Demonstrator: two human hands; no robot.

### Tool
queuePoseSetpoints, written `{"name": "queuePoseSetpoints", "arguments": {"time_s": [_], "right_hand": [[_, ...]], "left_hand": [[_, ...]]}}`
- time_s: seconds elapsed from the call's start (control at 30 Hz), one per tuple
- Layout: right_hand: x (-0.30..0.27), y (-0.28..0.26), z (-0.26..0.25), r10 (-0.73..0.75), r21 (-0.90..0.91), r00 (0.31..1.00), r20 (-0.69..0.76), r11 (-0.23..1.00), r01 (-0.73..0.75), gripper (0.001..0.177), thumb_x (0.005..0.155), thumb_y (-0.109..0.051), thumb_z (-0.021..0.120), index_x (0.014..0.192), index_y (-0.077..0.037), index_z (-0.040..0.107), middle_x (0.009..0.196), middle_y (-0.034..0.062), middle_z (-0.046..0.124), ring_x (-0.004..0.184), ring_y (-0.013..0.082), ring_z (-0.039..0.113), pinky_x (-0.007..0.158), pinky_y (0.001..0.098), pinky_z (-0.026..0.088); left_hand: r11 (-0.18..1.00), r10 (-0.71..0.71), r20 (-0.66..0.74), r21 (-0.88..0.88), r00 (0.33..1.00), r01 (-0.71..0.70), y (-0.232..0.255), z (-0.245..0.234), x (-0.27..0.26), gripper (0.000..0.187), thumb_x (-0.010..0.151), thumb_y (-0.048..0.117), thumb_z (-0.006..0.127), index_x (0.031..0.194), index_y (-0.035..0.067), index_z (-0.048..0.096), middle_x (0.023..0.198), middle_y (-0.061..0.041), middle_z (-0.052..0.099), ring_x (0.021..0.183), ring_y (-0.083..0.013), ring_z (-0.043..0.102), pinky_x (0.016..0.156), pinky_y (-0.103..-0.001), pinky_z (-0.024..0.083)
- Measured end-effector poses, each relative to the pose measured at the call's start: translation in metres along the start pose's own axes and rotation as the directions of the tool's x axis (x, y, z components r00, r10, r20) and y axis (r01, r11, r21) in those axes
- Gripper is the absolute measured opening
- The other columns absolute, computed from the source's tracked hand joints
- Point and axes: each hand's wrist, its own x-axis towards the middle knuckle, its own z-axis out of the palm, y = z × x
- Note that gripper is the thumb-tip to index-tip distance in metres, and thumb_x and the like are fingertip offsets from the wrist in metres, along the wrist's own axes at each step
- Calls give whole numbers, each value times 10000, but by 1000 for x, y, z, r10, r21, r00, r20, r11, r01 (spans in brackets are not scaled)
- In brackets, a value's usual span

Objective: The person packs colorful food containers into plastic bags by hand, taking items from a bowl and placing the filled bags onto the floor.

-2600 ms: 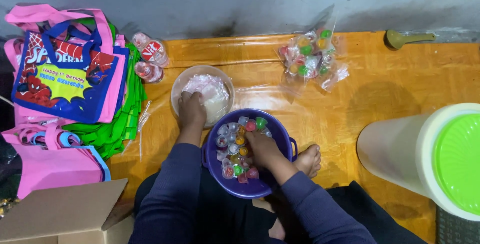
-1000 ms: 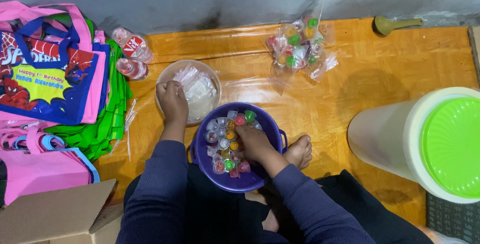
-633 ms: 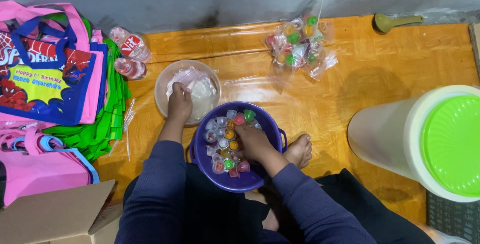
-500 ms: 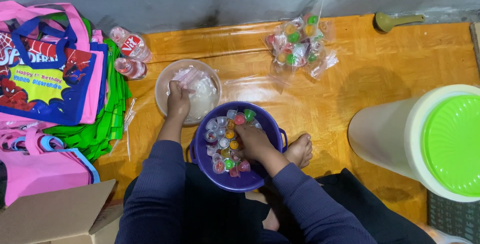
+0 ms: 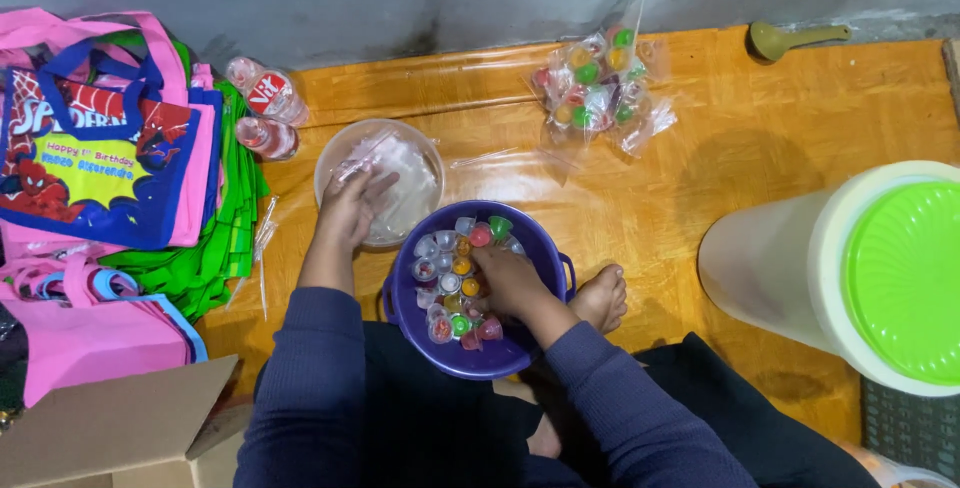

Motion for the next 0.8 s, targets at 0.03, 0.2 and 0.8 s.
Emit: {"name": "queuePoseSetpoints", "arguments": {"time_s": [0.03,0.2,0.8], "right_hand": [[0,1,1,-2,0,1000,-3,1000,2,691,695,-367,900,1243,-120,559,1299,137,623,1278,385,549,1044,538,435],[-4,3,7,-20,-7,999,-40,1000,20,614,771,-318,854,1256,-116,536,1329,127,598,1305,364,527,1032,528,430],[-307,138,-103,514,81,853,-88,857,-508,647,911,-528,675,1440,-161,610,1363,159,696,1345,393,576,1111,530,453]], "left_hand": [[1000,4,1,1,1000,-4,1,-6,1,184,962,197,743,1073,186,596,1063,-40,731,1124,-385,727,846,-442,628],[995,63,266,-95,962,-39,36,1,-38,168,1053,354,521,1117,231,616,1514,12,562,1413,-353,519,962,-521,561],[899,188,185,-427,964,-94,19,-67,-131,235,959,423,688,1167,326,737,1389,34,674,1292,-252,658,1172,-706,398]]}}
